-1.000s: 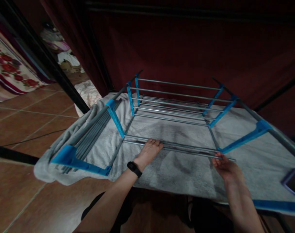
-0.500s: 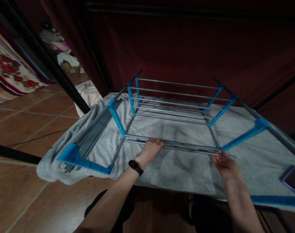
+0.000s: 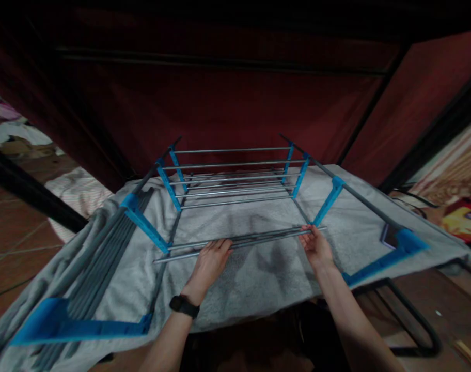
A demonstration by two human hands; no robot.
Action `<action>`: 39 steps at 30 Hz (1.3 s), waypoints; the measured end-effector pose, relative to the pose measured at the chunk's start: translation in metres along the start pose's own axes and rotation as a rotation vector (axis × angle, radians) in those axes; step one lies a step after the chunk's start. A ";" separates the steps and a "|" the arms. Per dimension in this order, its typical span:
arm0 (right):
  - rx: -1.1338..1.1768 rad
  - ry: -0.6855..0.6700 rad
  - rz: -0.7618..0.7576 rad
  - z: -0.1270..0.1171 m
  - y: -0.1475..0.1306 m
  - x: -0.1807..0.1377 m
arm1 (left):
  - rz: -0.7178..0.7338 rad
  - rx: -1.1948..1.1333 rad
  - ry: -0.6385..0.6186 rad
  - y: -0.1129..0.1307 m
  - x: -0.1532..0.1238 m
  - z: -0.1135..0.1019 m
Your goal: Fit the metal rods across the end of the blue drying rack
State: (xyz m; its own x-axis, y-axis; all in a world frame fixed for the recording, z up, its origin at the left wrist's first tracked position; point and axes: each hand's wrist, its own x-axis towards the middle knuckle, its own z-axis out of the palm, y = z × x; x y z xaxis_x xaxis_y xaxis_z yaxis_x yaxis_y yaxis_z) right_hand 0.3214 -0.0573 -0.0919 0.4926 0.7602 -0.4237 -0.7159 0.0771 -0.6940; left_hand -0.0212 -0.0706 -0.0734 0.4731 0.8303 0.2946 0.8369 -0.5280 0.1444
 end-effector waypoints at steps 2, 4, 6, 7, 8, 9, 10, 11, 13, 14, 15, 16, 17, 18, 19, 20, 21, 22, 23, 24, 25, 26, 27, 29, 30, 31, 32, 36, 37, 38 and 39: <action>0.018 -0.046 -0.031 0.005 0.001 -0.003 | -0.018 -0.002 0.013 -0.007 0.000 -0.001; 0.016 -0.078 -0.057 0.007 0.003 -0.005 | -0.042 -0.021 0.023 -0.014 0.000 -0.001; 0.011 -0.104 -0.083 0.009 0.006 -0.005 | -0.063 -0.053 0.012 -0.020 0.000 0.000; 0.009 -0.112 -0.092 0.010 0.008 -0.004 | -0.072 -0.068 -0.004 -0.023 0.000 0.000; 0.007 -0.115 -0.099 0.010 0.010 -0.003 | -0.078 -0.078 -0.024 -0.025 -0.001 0.001; 0.006 -0.113 -0.103 0.011 0.012 -0.002 | -0.082 -0.086 -0.042 -0.027 -0.001 0.001; 0.004 -0.106 -0.105 0.012 0.013 -0.001 | -0.085 -0.093 -0.054 -0.028 0.000 0.001; 0.002 -0.101 -0.105 0.012 0.015 0.000 | -0.086 -0.101 -0.060 -0.029 0.000 0.002; -0.001 -0.108 -0.105 0.014 0.017 0.002 | -0.093 -0.124 -0.055 -0.030 0.001 0.002; -0.001 -0.116 -0.104 0.014 0.018 0.003 | -0.098 -0.136 -0.052 -0.030 0.003 0.003; 0.000 -0.123 -0.103 0.015 0.018 0.003 | -0.101 -0.146 -0.052 -0.030 0.004 0.003; 0.003 -0.126 -0.102 0.016 0.018 0.004 | -0.104 -0.153 -0.054 -0.029 0.005 0.004; 0.007 -0.124 -0.102 0.018 0.018 0.004 | -0.106 -0.156 -0.054 -0.027 0.006 0.006; 0.011 -0.116 -0.101 0.019 0.018 0.004 | -0.108 -0.156 -0.053 -0.026 0.006 0.007; 0.014 -0.108 -0.100 0.021 0.018 0.004 | -0.112 -0.152 -0.048 -0.024 0.007 0.008; 0.015 -0.104 -0.098 0.023 0.018 0.004 | -0.116 -0.146 -0.042 -0.022 0.007 0.009; 0.011 -0.105 -0.095 0.025 0.019 0.003 | -0.121 -0.139 -0.035 -0.020 0.006 0.011; 0.002 -0.113 -0.088 0.027 0.019 0.002 | -0.122 -0.134 -0.032 -0.018 0.006 0.011; -0.010 -0.125 -0.079 0.029 0.020 0.001 | -0.121 -0.130 -0.035 -0.017 0.006 0.012; -0.025 -0.138 -0.067 0.031 0.021 0.000 | -0.120 -0.127 -0.041 -0.015 0.005 0.012; -0.039 -0.149 -0.054 0.033 0.022 -0.002 | -0.121 -0.123 -0.047 -0.014 0.005 0.012; -0.051 -0.156 -0.041 0.035 0.023 -0.003 | -0.125 -0.118 -0.053 -0.013 0.005 0.011; -0.059 -0.155 -0.030 0.036 0.024 -0.004 | -0.133 -0.110 -0.059 -0.013 0.005 0.011; -0.060 -0.144 -0.019 0.038 0.026 -0.005 | -0.151 -0.090 -0.070 -0.013 0.004 0.011; -0.056 -0.140 -0.016 0.038 0.026 -0.005 | -0.158 -0.081 -0.079 -0.014 0.004 0.011; -0.050 -0.137 -0.014 0.037 0.026 -0.005 | -0.166 -0.070 -0.090 -0.016 0.003 0.010; -0.042 -0.137 -0.012 0.036 0.026 -0.004 | -0.176 -0.057 -0.099 -0.017 0.002 0.010; -0.003 -0.126 0.008 0.031 0.024 -0.003 | -0.218 0.032 -0.075 -0.024 -0.002 0.007; 0.005 -0.117 0.015 0.030 0.023 -0.002 | -0.224 0.057 -0.052 -0.025 -0.002 0.005; 0.014 -0.106 0.022 0.029 0.023 -0.002 | -0.227 0.080 -0.026 -0.026 -0.003 0.004; 0.022 -0.094 0.028 0.027 0.022 -0.002 | -0.226 0.101 -0.002 -0.026 -0.003 0.002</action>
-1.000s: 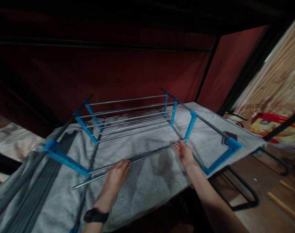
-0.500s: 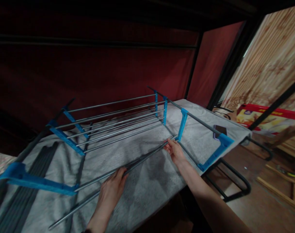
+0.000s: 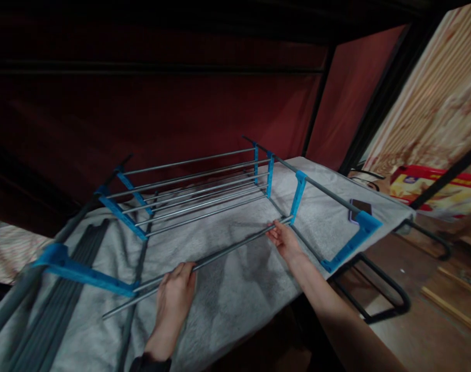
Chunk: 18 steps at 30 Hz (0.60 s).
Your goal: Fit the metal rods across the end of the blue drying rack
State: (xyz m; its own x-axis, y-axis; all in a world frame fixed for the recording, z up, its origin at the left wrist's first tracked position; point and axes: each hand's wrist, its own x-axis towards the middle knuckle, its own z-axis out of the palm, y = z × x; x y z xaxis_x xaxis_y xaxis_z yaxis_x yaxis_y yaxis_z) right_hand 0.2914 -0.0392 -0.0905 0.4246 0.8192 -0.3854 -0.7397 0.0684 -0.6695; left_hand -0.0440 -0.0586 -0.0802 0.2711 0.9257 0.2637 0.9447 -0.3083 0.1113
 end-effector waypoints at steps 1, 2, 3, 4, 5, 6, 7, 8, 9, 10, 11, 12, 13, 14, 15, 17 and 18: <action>0.009 0.012 0.003 -0.001 -0.001 0.000 | 0.003 0.013 0.024 0.000 0.000 -0.001; 0.017 0.023 0.004 -0.002 -0.002 0.001 | 0.008 0.022 0.043 -0.001 0.000 -0.003; 0.024 0.036 0.005 -0.003 -0.003 0.001 | 0.011 0.026 0.059 -0.001 0.000 -0.003; 0.030 0.049 0.006 -0.005 -0.004 0.002 | 0.011 0.026 0.071 -0.002 0.000 -0.004; 0.034 0.063 0.007 -0.006 -0.005 0.003 | 0.003 0.025 0.084 -0.003 0.000 -0.004; 0.037 0.074 0.008 -0.008 -0.007 0.004 | -0.012 0.023 0.099 -0.003 0.000 -0.005; 0.040 0.084 0.008 -0.010 -0.008 0.005 | -0.031 0.025 0.116 -0.004 0.000 -0.005; 0.042 0.095 0.007 -0.012 -0.009 0.006 | -0.050 0.027 0.138 -0.005 0.000 -0.005; 0.043 0.104 0.005 -0.014 -0.010 0.008 | -0.070 0.028 0.164 -0.006 0.000 -0.006; 0.042 0.115 0.002 -0.016 -0.011 0.010 | -0.090 0.029 0.193 -0.007 0.000 -0.007; 0.040 0.125 0.000 -0.019 -0.012 0.011 | -0.112 0.031 0.223 -0.008 0.000 -0.008; 0.037 0.134 -0.002 -0.021 -0.013 0.013 | -0.138 0.033 0.255 -0.008 0.000 -0.009; 0.032 0.141 -0.006 -0.024 -0.014 0.014 | -0.166 0.033 0.286 -0.009 0.000 -0.010; 0.027 0.144 -0.012 -0.027 -0.015 0.016 | -0.195 0.029 0.315 -0.009 -0.001 -0.011; 0.021 0.143 -0.019 -0.029 -0.016 0.017 | -0.228 0.021 0.345 -0.010 0.000 -0.012; 0.007 0.135 -0.030 -0.034 -0.018 0.019 | -0.300 -0.011 0.398 -0.012 0.000 -0.013; 0.000 0.135 -0.033 -0.036 -0.019 0.020 | -0.334 -0.034 0.423 -0.013 0.001 -0.013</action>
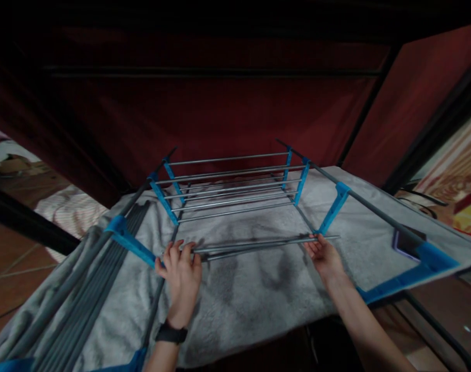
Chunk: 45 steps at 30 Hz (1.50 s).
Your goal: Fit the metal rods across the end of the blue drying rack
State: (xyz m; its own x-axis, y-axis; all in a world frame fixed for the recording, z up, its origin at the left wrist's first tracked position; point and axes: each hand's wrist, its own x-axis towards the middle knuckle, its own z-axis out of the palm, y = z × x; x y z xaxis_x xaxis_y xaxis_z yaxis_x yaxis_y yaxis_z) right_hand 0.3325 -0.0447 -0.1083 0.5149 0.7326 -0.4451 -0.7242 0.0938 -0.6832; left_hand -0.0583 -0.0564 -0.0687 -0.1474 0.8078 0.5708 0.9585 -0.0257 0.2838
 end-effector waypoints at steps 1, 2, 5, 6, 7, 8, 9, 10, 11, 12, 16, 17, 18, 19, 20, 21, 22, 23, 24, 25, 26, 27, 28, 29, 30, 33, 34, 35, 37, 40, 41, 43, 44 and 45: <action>-0.007 0.006 0.000 -0.001 -0.001 0.001 | -0.034 -0.026 0.021 -0.001 0.002 0.001; -0.013 0.018 0.002 -0.002 -0.002 0.002 | -0.063 -0.064 0.043 -0.003 0.004 0.002; -0.023 0.055 0.024 -0.003 -0.005 0.003 | -0.159 -0.244 0.106 -0.009 0.010 0.008; -0.024 0.060 0.032 -0.003 -0.006 0.004 | -0.202 -0.315 0.125 -0.011 0.012 0.011; -0.026 0.063 0.038 -0.003 -0.007 0.004 | -0.251 -0.391 0.139 -0.014 0.014 0.014; -0.030 0.066 0.041 -0.004 -0.007 0.005 | -0.307 -0.479 0.143 -0.015 0.016 0.018; -0.036 0.070 0.041 -0.004 -0.008 0.006 | -0.366 -0.582 0.135 -0.016 0.017 0.021; -0.044 0.075 0.040 -0.004 -0.008 0.006 | -0.425 -0.690 0.120 -0.017 0.018 0.024; -0.050 0.081 0.036 -0.005 -0.008 0.007 | -0.479 -0.797 0.100 -0.017 0.019 0.027; -0.053 0.084 0.034 -0.005 -0.008 0.008 | -0.528 -0.891 0.088 -0.016 0.019 0.028; -0.046 0.103 0.042 -0.005 -0.010 0.009 | -0.632 -1.153 0.125 -0.011 0.021 0.026; -0.043 0.108 0.049 -0.005 -0.010 0.008 | -0.659 -1.212 0.136 -0.010 0.021 0.024; -0.038 0.113 0.057 -0.005 -0.011 0.007 | -0.685 -1.266 0.141 -0.009 0.022 0.023; -0.033 0.114 0.067 -0.004 -0.011 0.006 | -0.710 -1.313 0.140 -0.009 0.022 0.022; -0.029 0.112 0.076 -0.004 -0.011 0.006 | -0.731 -1.354 0.140 -0.009 0.023 0.022; -0.027 0.112 0.082 -0.003 -0.011 0.005 | -0.746 -1.388 0.143 -0.009 0.024 0.022; -0.027 0.112 0.087 -0.003 -0.010 0.004 | -0.754 -1.416 0.148 -0.009 0.024 0.022; -0.028 0.113 0.089 -0.002 -0.010 0.003 | -0.757 -1.438 0.153 -0.008 0.025 0.022; -0.029 0.116 0.092 -0.001 -0.009 0.002 | -0.757 -1.451 0.153 -0.008 0.025 0.022; -0.026 0.120 0.097 -0.001 -0.009 0.002 | -0.756 -1.455 0.145 -0.006 0.025 0.022; -0.020 0.121 0.105 0.000 -0.008 0.002 | -0.754 -1.454 0.129 -0.005 0.025 0.023; -0.014 0.120 0.115 0.000 -0.007 0.001 | -0.755 -1.455 0.114 -0.003 0.025 0.023; -0.008 0.119 0.125 0.000 -0.007 0.001 | -0.762 -1.464 0.100 -0.001 0.025 0.023; -0.007 0.117 0.134 0.001 -0.006 0.001 | -0.772 -1.479 0.090 0.001 0.025 0.023; -0.010 0.118 0.140 0.001 -0.005 0.000 | -0.778 -1.501 0.083 0.003 0.024 0.022; -0.031 0.119 0.151 0.001 -0.001 -0.001 | -0.736 -1.565 0.063 0.013 0.023 0.020; -0.038 0.118 0.153 0.001 0.001 -0.001 | -0.707 -1.578 0.053 0.017 0.022 0.019; -0.041 0.116 0.155 0.001 0.003 -0.001 | -0.681 -1.588 0.042 0.022 0.021 0.018; -0.041 0.109 0.165 0.001 0.007 -0.002 | -0.657 -1.603 0.017 0.031 0.019 0.017; -0.015 0.107 0.196 0.002 0.011 -0.003 | -0.649 -1.603 -0.010 0.045 0.015 0.016; -0.004 0.104 0.207 0.003 0.012 -0.004 | -0.641 -1.600 -0.019 0.049 0.014 0.016; 0.012 0.099 0.220 0.004 0.014 -0.006 | -0.619 -1.591 -0.041 0.058 0.012 0.017; 0.015 0.096 0.226 0.005 0.015 -0.007 | -0.607 -1.586 -0.054 0.062 0.011 0.018; 0.017 0.092 0.231 0.006 0.016 -0.009 | -0.596 -1.579 -0.068 0.066 0.010 0.018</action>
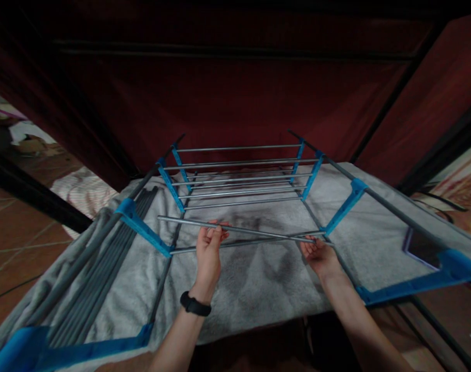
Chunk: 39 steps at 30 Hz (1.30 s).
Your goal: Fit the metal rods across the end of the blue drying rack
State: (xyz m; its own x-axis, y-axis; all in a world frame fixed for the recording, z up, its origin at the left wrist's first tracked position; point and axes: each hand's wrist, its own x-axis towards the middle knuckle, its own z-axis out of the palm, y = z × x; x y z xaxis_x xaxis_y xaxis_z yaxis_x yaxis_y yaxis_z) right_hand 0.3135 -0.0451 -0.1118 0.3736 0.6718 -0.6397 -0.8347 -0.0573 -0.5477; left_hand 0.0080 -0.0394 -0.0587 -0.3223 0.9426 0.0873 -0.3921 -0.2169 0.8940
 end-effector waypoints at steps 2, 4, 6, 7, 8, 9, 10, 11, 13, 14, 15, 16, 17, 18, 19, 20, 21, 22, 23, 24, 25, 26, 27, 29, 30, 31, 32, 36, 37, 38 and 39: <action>0.002 -0.006 0.006 0.002 0.003 -0.003 | -0.005 0.024 -0.028 -0.002 -0.003 0.006; 0.002 -0.030 0.013 0.005 0.007 -0.006 | -0.004 0.045 -0.058 -0.002 -0.006 0.010; -0.004 -0.076 0.028 0.009 0.013 -0.010 | 0.012 0.062 -0.087 -0.001 -0.009 0.014; -0.014 -0.104 0.045 0.011 0.016 -0.012 | 0.025 0.071 -0.099 0.000 -0.010 0.016; -0.029 -0.134 0.067 0.012 0.019 -0.014 | 0.038 0.083 -0.111 0.000 -0.011 0.017; -0.044 -0.163 0.090 0.014 0.022 -0.017 | 0.051 0.098 -0.120 0.001 -0.012 0.018; -0.058 -0.196 0.111 0.015 0.025 -0.019 | 0.062 0.116 -0.127 0.001 -0.014 0.019; -0.070 -0.233 0.131 0.016 0.028 -0.022 | 0.069 0.135 -0.134 0.002 -0.015 0.019; -0.082 -0.316 0.164 0.017 0.035 -0.027 | 0.071 0.163 -0.151 0.001 -0.018 0.020; -0.084 -0.355 0.179 0.017 0.038 -0.029 | 0.068 0.167 -0.162 0.001 -0.020 0.021; -0.086 -0.390 0.196 0.018 0.041 -0.032 | 0.064 0.162 -0.173 0.000 -0.022 0.022; -0.091 -0.418 0.217 0.018 0.044 -0.035 | 0.061 0.152 -0.185 -0.001 -0.023 0.023; -0.101 -0.440 0.243 0.018 0.048 -0.038 | 0.058 0.136 -0.199 -0.002 -0.025 0.024; -0.116 -0.460 0.275 0.019 0.051 -0.041 | 0.053 0.119 -0.216 -0.002 -0.027 0.025; -0.134 -0.482 0.313 0.020 0.054 -0.044 | 0.049 0.104 -0.234 -0.003 -0.028 0.027; -0.154 -0.505 0.353 0.020 0.057 -0.048 | 0.047 0.094 -0.252 -0.002 -0.030 0.028; -0.180 -0.533 0.394 0.021 0.060 -0.051 | 0.049 0.092 -0.269 -0.001 -0.031 0.029; -0.212 -0.566 0.437 0.022 0.062 -0.053 | 0.058 0.098 -0.279 0.001 -0.031 0.030; -0.248 -0.604 0.477 0.023 0.063 -0.055 | 0.079 0.109 -0.279 0.005 -0.031 0.031; -0.288 -0.645 0.514 0.023 0.063 -0.057 | 0.106 0.124 -0.274 0.010 -0.030 0.031; -0.330 -0.687 0.548 0.024 0.063 -0.059 | 0.137 0.137 -0.263 0.016 -0.029 0.031; -0.370 -0.727 0.576 0.024 0.062 -0.059 | 0.169 0.146 -0.249 0.023 -0.028 0.031; -0.405 -0.762 0.600 0.024 0.061 -0.060 | 0.201 0.149 -0.233 0.031 -0.027 0.031; -0.453 -0.811 0.631 0.022 0.059 -0.060 | 0.273 0.135 -0.201 0.046 -0.024 0.031; -0.464 -0.827 0.640 0.021 0.058 -0.060 | 0.307 0.124 -0.186 0.054 -0.023 0.030; -0.463 -0.837 0.637 0.021 0.057 -0.060 | 0.336 0.117 -0.173 0.061 -0.022 0.030; -0.449 -0.841 0.620 0.020 0.056 -0.059 | 0.363 0.115 -0.163 0.067 -0.021 0.029; -0.335 -0.739 0.450 0.022 0.056 -0.056 | 0.453 0.190 -0.137 0.085 -0.020 0.026; -0.317 -0.691 0.408 0.024 0.056 -0.055 | 0.469 0.225 -0.133 0.088 -0.020 0.025; -0.307 -0.644 0.374 0.025 0.055 -0.053 | 0.478 0.269 -0.132 0.091 -0.020 0.023; -0.297 -0.601 0.345 0.026 0.054 -0.051 | 0.477 0.319 -0.130 0.092 -0.021 0.022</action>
State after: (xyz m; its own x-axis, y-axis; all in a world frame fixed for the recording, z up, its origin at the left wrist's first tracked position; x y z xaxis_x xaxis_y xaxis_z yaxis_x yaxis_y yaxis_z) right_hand 0.2386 -0.0633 -0.0950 -0.2456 0.8620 -0.4434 -0.6881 -0.4773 -0.5466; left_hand -0.0021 -0.0736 0.0319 -0.2831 0.7873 0.5477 0.0559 -0.5566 0.8289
